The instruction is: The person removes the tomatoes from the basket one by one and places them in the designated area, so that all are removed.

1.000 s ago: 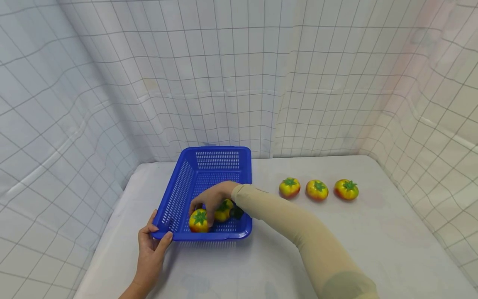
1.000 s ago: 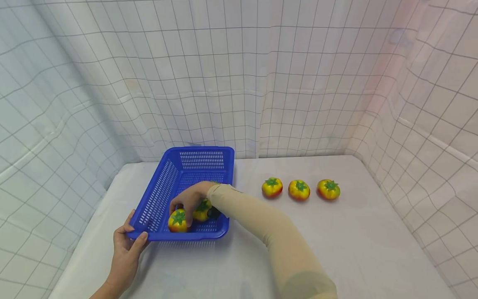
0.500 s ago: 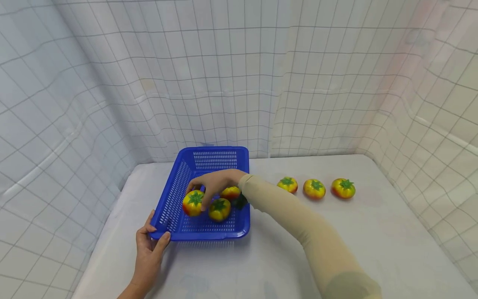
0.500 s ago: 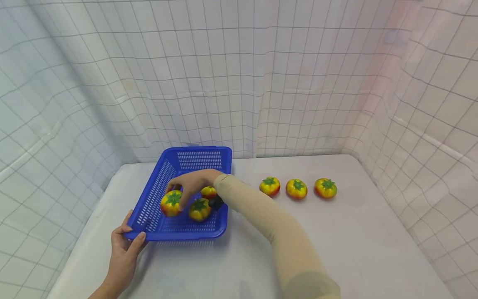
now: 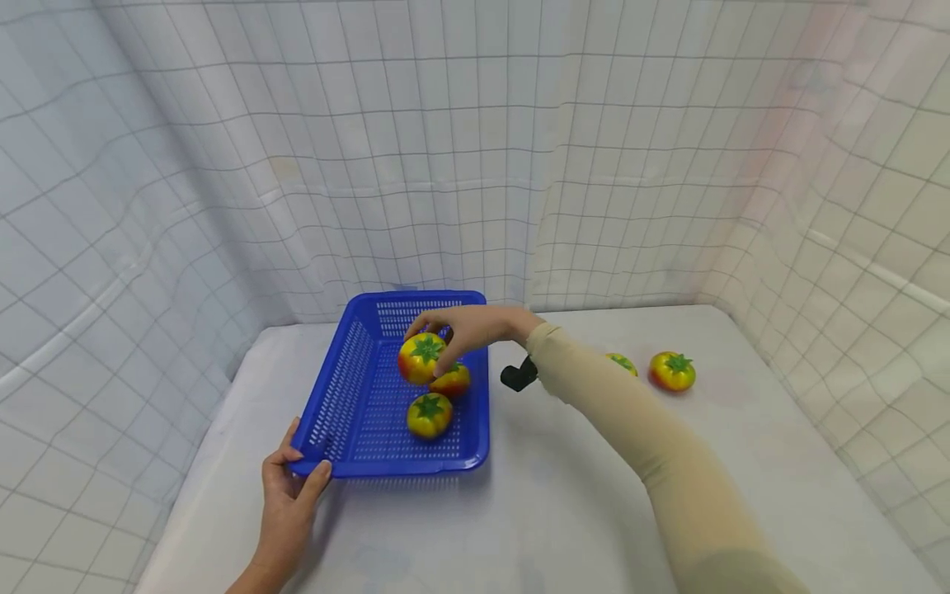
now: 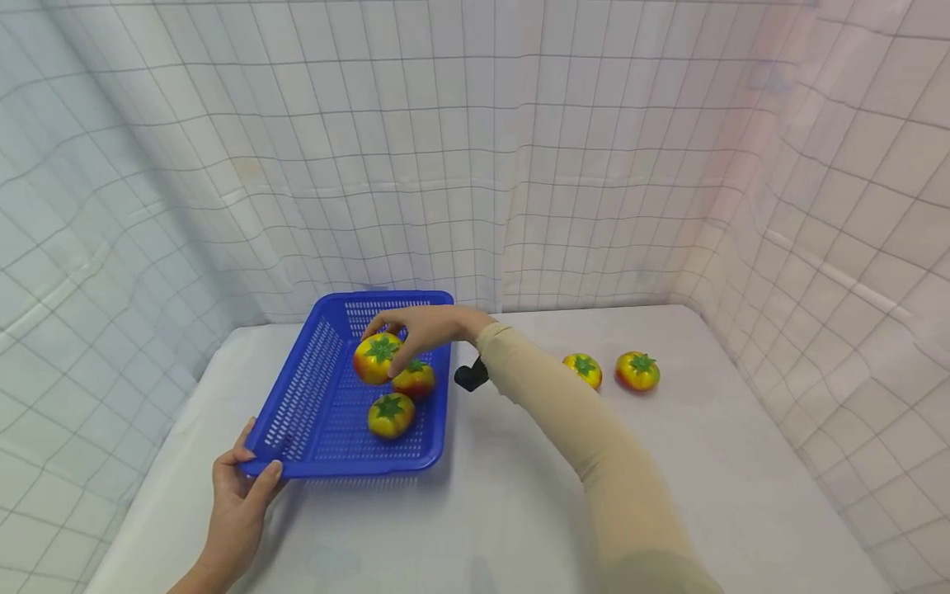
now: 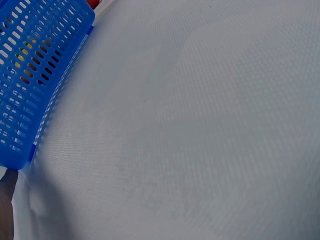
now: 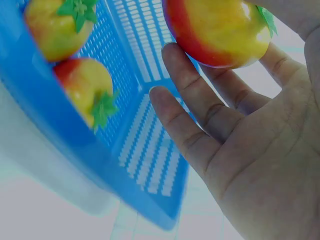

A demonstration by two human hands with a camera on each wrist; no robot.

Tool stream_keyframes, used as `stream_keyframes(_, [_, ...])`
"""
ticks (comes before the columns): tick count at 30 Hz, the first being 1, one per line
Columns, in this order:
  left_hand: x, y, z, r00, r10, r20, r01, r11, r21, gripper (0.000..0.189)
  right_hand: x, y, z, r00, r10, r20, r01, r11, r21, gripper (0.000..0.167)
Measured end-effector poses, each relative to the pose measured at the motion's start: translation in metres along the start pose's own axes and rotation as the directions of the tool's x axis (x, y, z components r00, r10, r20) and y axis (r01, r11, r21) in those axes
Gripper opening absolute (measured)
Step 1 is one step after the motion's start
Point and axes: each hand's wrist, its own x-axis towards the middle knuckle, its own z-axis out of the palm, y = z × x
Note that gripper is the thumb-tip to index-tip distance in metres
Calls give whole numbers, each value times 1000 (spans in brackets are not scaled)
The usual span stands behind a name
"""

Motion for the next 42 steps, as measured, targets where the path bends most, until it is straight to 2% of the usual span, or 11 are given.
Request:
stream_keyframes(8, [-2,0,1,1000,17,5,-17,999,-34,32,-39,13,-18,999,30,-36,-27,997,71,68])
stream_keyframes(19, [-1,3,3,999,-32,-21,32,999,-1,33,-82,33,-27,992,94,-84,-88,994,72,66])
stream_keyframes(26, [-1,4,3,999,-43,-8,43,999,4,34,-105,47,-21,981,163,-104,-157,985,66,67])
stream_keyframes(37, [2,1,1,999,-52,-7,52,999,-1,34,-136,72,-4,967,241,-80,-234,968,87,62])
stream_keyframes(42, [3,2,1,998,-63,-4,63,998,7,35,-149,82,5,971,230,-66,-222,969,111,61])
